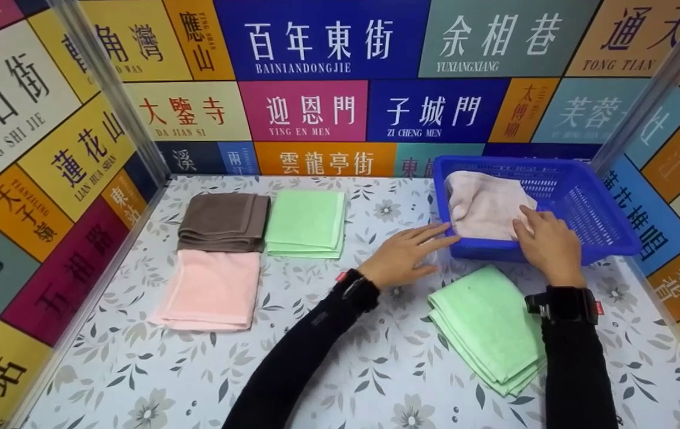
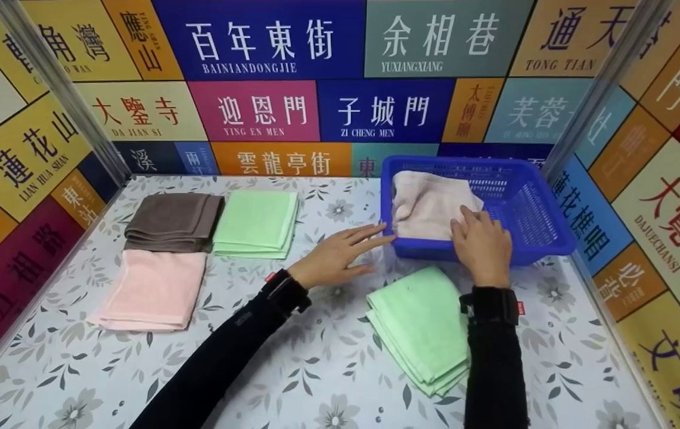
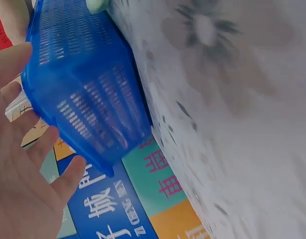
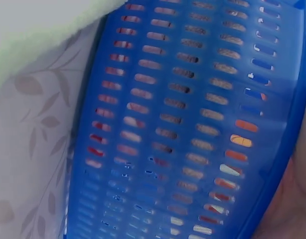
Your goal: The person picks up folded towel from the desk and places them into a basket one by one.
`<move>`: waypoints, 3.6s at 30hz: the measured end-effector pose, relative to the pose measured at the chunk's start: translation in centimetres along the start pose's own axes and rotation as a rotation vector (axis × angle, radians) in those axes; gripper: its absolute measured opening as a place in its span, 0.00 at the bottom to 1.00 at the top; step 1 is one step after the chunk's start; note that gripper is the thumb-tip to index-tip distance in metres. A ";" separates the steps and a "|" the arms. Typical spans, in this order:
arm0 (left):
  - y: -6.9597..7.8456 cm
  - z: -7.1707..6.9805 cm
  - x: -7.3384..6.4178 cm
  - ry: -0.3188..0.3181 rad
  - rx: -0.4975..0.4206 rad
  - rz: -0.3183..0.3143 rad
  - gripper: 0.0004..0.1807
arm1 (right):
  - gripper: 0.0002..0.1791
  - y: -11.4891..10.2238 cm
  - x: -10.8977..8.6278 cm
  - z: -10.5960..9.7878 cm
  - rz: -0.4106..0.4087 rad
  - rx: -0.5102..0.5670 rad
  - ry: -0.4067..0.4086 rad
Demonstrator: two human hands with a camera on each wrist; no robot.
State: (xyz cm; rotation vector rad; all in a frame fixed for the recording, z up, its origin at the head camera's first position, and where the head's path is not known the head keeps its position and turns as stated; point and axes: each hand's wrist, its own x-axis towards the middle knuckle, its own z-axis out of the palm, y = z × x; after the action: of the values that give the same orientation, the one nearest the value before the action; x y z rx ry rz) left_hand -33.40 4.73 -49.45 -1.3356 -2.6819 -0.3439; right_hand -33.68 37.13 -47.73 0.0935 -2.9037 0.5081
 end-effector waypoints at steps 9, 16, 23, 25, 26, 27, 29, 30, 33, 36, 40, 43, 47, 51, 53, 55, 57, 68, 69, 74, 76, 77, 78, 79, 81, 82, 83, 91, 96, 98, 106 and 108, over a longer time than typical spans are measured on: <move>-3.9 -2.3 -6.5 0.043 -0.017 -0.145 0.38 | 0.26 0.3 -0.5 0.2 -0.015 0.056 0.096; -3.7 -1.3 -8.0 -0.009 -0.101 -0.209 0.35 | 0.26 0.8 -0.5 0.2 -0.020 0.015 0.111; 2.5 0.3 -5.9 -0.122 0.000 0.001 0.32 | 0.28 0.4 -0.3 0.4 -0.030 0.000 0.056; 4.3 0.5 -5.4 -0.137 0.046 0.062 0.31 | 0.28 0.4 -0.3 0.5 -0.030 -0.005 0.052; 5.1 0.6 -5.2 -0.144 0.057 0.086 0.31 | 0.28 0.3 -0.3 0.5 -0.028 -0.007 0.053; 5.9 0.6 -5.0 -0.151 0.071 0.110 0.31 | 0.28 0.2 -0.3 0.5 -0.026 -0.008 0.052; 7.0 0.4 -4.6 -0.158 0.097 0.141 0.31 | 0.29 0.2 -0.3 0.4 -0.023 -0.014 0.048; 7.4 0.3 -4.5 -0.158 0.108 0.149 0.31 | 0.29 0.2 -0.3 0.3 -0.023 -0.016 0.043; 7.4 -0.3 -4.6 -0.143 0.119 0.136 0.31 | 0.29 0.1 -0.3 0.3 -0.023 -0.019 0.030; 6.0 -1.2 -4.8 -0.112 0.092 0.079 0.31 | 0.29 0.1 -0.4 0.3 -0.027 -0.013 0.035; 2.1 -2.7 -5.3 -0.032 0.028 -0.059 0.29 | 0.27 0.2 -0.6 0.4 -0.049 0.001 0.072; -2.0 -3.7 -6.4 0.022 0.003 -0.217 0.28 | 0.26 0.3 -0.7 0.4 -0.061 0.000 0.096; -7.6 -4.2 -9.1 0.053 0.012 -0.452 0.29 | 0.26 0.2 -0.6 0.4 -0.057 -0.002 0.095; -11.3 -3.6 -12.1 0.066 -0.005 -0.598 0.30 | 0.28 0.1 -0.6 0.3 -0.059 -0.002 0.083; -12.3 -3.2 -13.2 0.052 -0.037 -0.627 0.30 | 0.28 0.0 -0.5 0.3 -0.057 -0.004 0.078; -12.8 -2.9 -13.8 0.023 -0.071 -0.639 0.30 | 0.29 -0.1 -0.6 0.3 -0.051 -0.007 0.069; -13.0 -2.7 -14.1 -0.008 -0.098 -0.648 0.30 | 0.30 -0.3 -0.7 0.2 -0.049 -0.010 0.063; -13.0 -2.6 -13.9 -0.056 -0.072 -0.637 0.31 | 0.18 -2.3 -4.6 -1.2 -0.204 -0.010 0.221; -13.0 -2.5 -14.0 -0.056 -0.075 -0.635 0.31 | 0.16 -2.5 -5.3 -1.4 -0.218 -0.008 0.225; -13.0 -2.8 -14.1 -0.048 -0.088 -0.638 0.31 | 0.23 -2.7 -7.8 -2.0 -0.202 0.011 -0.115; -13.0 -2.9 -14.2 -0.041 -0.093 -0.647 0.31 | 0.34 -2.4 -8.2 -1.5 -0.176 0.009 -0.293; -13.0 -2.9 -14.2 -0.041 -0.095 -0.650 0.31 | 0.39 -2.2 -8.2 -1.2 -0.169 0.004 -0.359; -13.0 -2.9 -14.2 -0.045 -0.096 -0.651 0.31 | 0.43 -2.0 -8.2 -0.8 -0.161 -0.001 -0.407; -13.0 -2.9 -14.2 -0.049 -0.100 -0.651 0.31 | 0.47 -1.8 -8.1 -0.4 -0.155 -0.002 -0.433; -13.0 -2.8 -14.2 -0.062 -0.105 -0.646 0.31 | 0.50 -1.3 -8.0 0.1 -0.145 0.013 -0.457; -13.1 -2.8 -14.2 -0.069 -0.108 -0.642 0.31 | 0.51 -1.2 -7.9 0.4 -0.143 0.026 -0.460; -13.1 -2.8 -14.2 -0.077 -0.107 -0.640 0.31 | 0.51 -1.1 -7.8 0.5 -0.141 0.042 -0.461; -13.2 -3.1 -13.9 -0.079 -0.115 -0.654 0.32 | 0.50 -3.7 -7.7 1.9 -0.099 0.066 -0.458; -12.7 -2.8 -13.3 -0.076 -0.099 -0.665 0.34 | 0.57 -7.1 -7.9 3.2 -0.071 0.058 -0.461; -12.0 -2.7 -12.7 -0.060 -0.067 -0.668 0.34 | 0.61 -8.5 -8.0 3.8 -0.067 0.067 -0.462; -6.0 -1.9 -10.8 -0.124 -0.171 -0.597 0.37 | 0.60 -13.3 -8.2 6.3 -0.102 0.114 -0.395; -4.2 -1.8 -11.0 -0.186 -0.242 -0.614 0.43 | 0.59 -14.0 -8.3 6.8 -0.113 0.116 -0.370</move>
State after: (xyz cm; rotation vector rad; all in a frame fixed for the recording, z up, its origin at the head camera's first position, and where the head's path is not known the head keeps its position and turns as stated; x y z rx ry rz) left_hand -30.07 -6.64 -50.66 -0.5642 -3.2477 -0.6448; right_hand -25.47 21.87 -51.06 0.4065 -3.1962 0.7063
